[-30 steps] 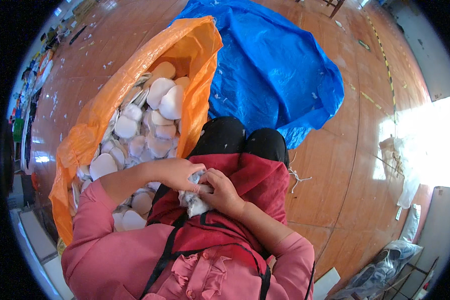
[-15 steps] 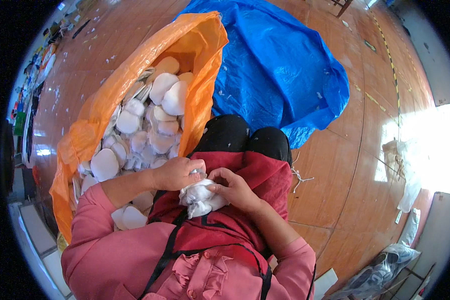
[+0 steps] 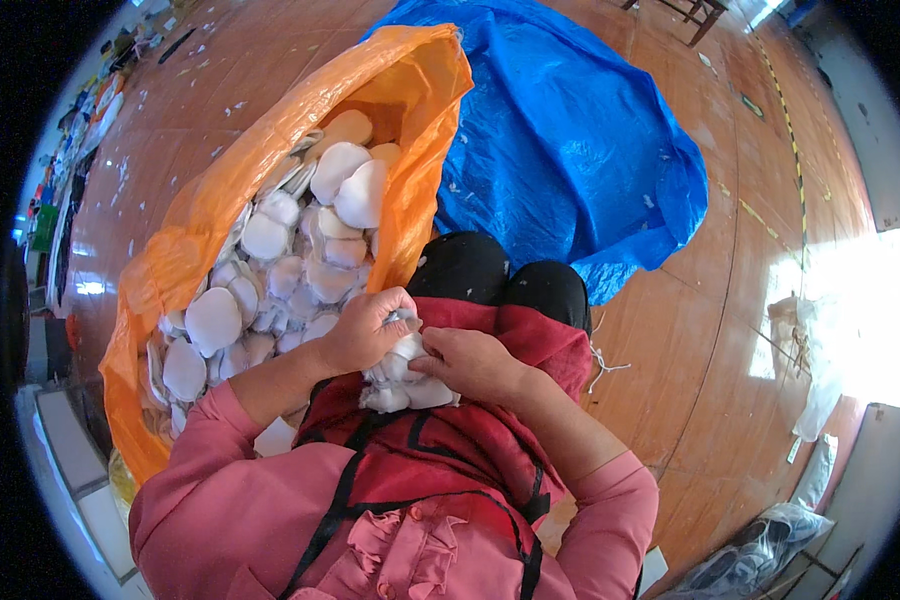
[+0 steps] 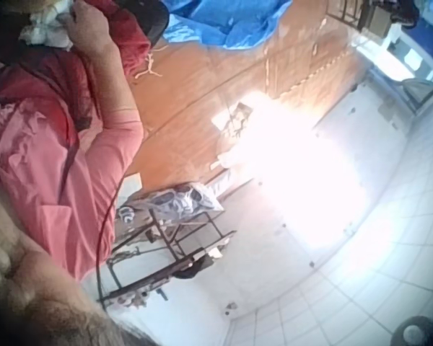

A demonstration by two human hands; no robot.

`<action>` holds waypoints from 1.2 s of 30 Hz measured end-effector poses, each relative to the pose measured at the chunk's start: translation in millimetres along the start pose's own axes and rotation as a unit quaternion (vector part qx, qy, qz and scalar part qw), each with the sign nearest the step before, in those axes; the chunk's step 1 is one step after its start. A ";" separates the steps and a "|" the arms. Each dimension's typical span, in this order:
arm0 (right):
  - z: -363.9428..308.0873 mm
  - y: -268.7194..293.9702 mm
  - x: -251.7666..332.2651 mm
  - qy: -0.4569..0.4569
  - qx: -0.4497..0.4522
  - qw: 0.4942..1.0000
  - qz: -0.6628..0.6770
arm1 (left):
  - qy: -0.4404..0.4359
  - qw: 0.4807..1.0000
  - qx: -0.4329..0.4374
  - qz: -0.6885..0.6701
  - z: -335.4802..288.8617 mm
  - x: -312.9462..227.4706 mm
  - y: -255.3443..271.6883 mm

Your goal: The person sits on the floor and repeatedly picks white fabric pieces from a large orange bag. They open each piece, insert a small amount of white stuffing, and close it by hand. The finished pieces are placed on a blue tarp beside them.

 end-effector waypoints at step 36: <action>-37.7 -31.2 -3.1 0.108 -0.011 0.992 0.067 | 0.096 0.989 0.115 -0.010 -15.1 0.7 7.0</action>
Point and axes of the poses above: each hand's wrist, its own z-axis towards the middle knuckle, its own y-axis out of the back of the hand, x = y × z, the point moved 3 cm from there along z, towards the middle knuckle, and after that the axes turned 11 degrees about z, right-handed, at the moved point
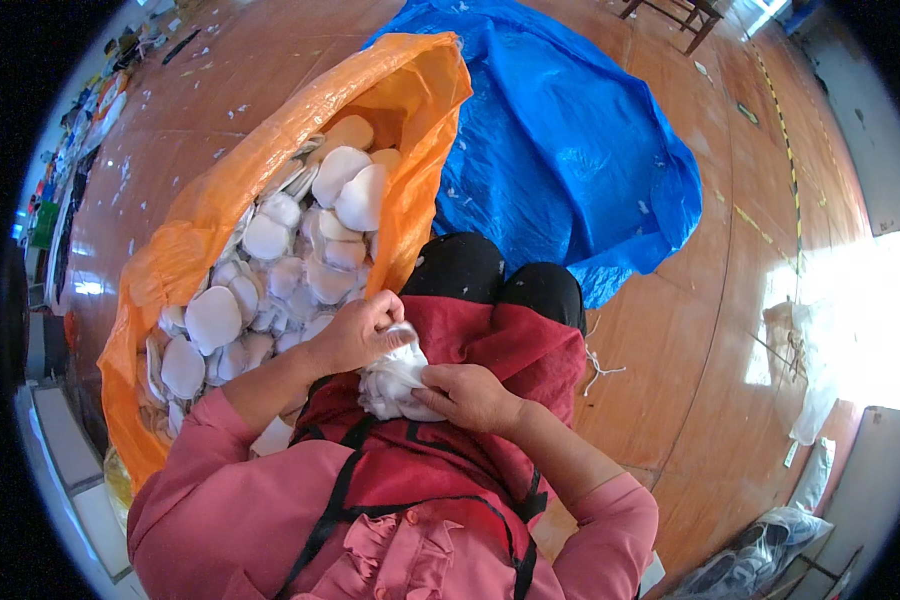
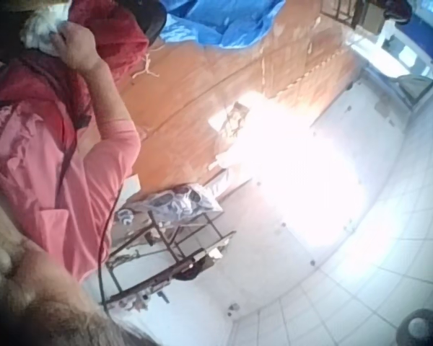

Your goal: The person sits on the floor and repeatedly picks white fabric pieces from a large orange bag. They open each piece, insert a small amount of white stuffing, and close it by hand. The finished pieces are placed on a blue tarp beside them.

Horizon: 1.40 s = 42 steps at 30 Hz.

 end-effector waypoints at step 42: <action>18.6 10.9 -1.3 -0.047 0.092 0.988 0.117 | 0.169 0.918 0.236 -0.270 -13.0 -4.3 0.6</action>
Point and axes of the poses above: each hand's wrist, its own z-axis towards the middle knuckle, its own y-axis out of the back of the hand, x = y × z, the point moved 3 cm from there along z, towards the middle knuckle, and after that the axes turned 11 degrees about z, right-handed, at the moved point
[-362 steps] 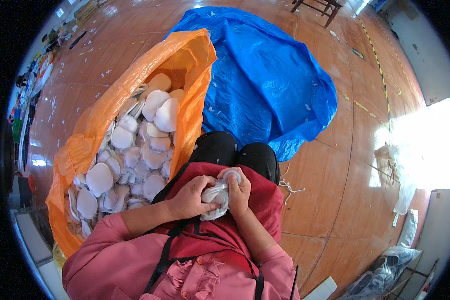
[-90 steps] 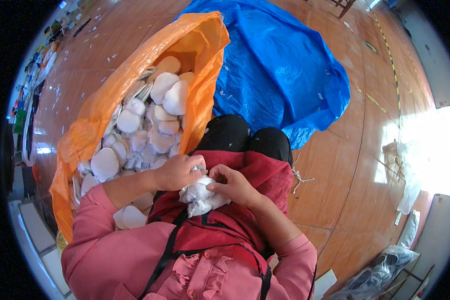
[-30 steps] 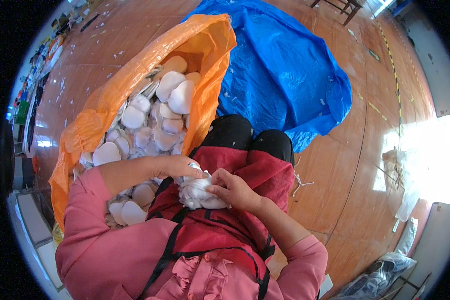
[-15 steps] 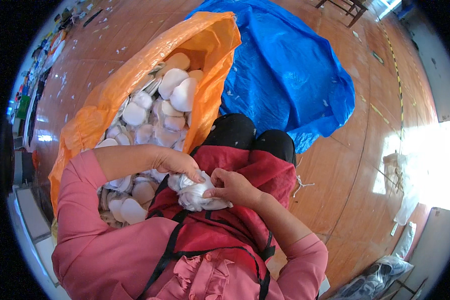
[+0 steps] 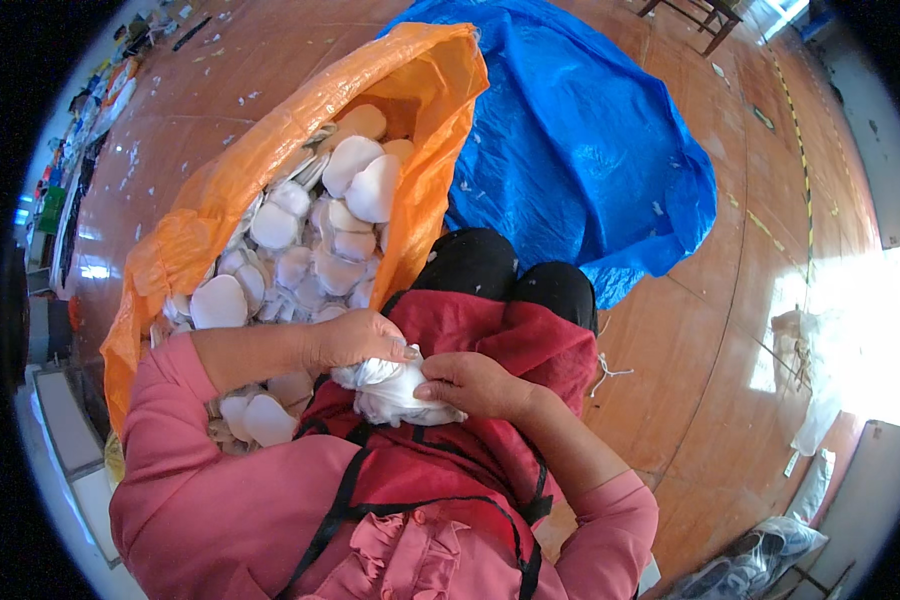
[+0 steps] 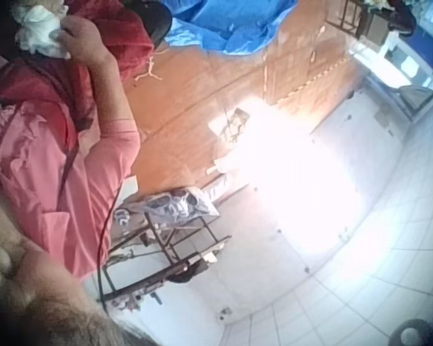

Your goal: The person sits on the floor and repeatedly picks white fabric pieces from a large orange bag. They open each piece, insert a small amount of white stuffing, and close it by hand. The finished pieces are placed on a blue tarp beside them.

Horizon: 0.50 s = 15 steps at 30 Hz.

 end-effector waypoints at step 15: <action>0.6 -2.7 3.9 0.034 -0.061 0.980 0.186 | -0.165 0.979 0.027 0.115 -19.6 -2.5 8.6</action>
Point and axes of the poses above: each hand's wrist, its own z-axis towards the middle knuckle, its own y-axis out of the back of the hand, x = y × z, the point moved 3 cm from there along z, towards the middle knuckle, and after that the axes turned 11 degrees about z, right-handed, at the moved point
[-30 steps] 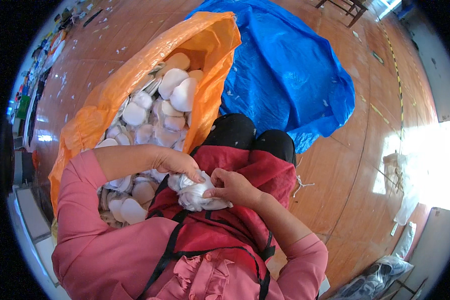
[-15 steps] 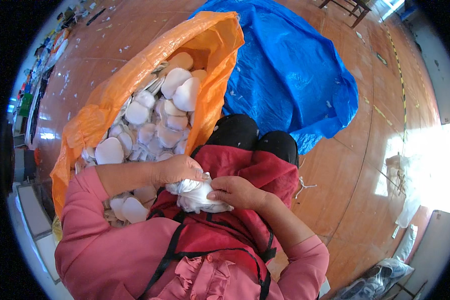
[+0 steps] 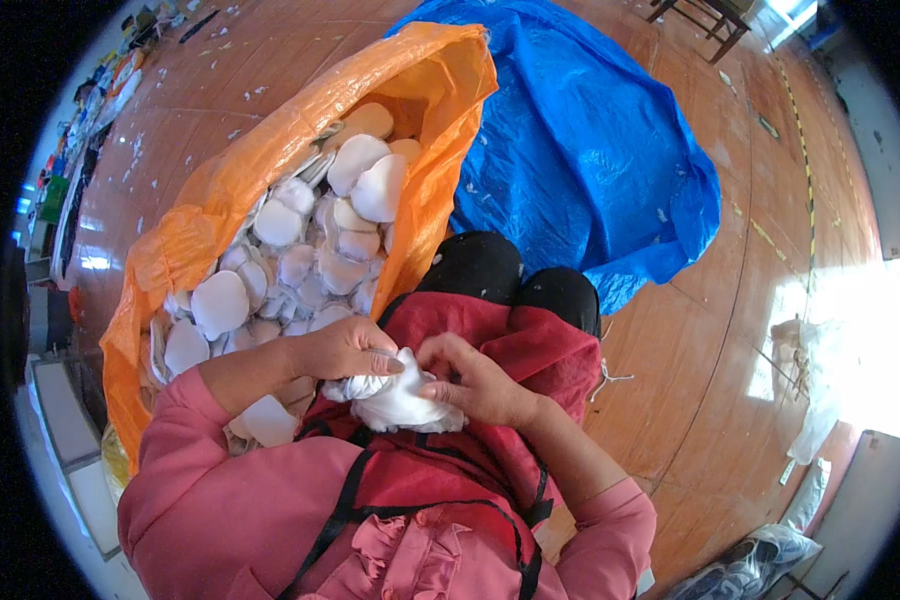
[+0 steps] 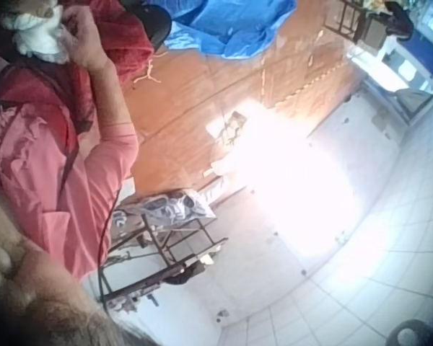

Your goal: The person sits on the floor and repeatedly picks white fabric pieces from a large orange bag. They open each piece, insert a small amount of white stuffing, and close it by hand. The finished pieces are placed on a blue tarp beside them.

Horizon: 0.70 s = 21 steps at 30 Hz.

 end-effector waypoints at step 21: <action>-7.2 -15.5 14.3 0.202 -0.027 0.949 -0.242 | 0.029 0.988 -0.149 -0.029 -21.7 8.1 -21.9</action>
Point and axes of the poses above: each hand's wrist, its own z-axis towards the middle knuckle, its own y-axis out of the back of the hand, x = y × z, the point moved 3 cm from there along z, towards the middle knuckle, and after that the axes turned 11 degrees about z, right-handed, at the moved point
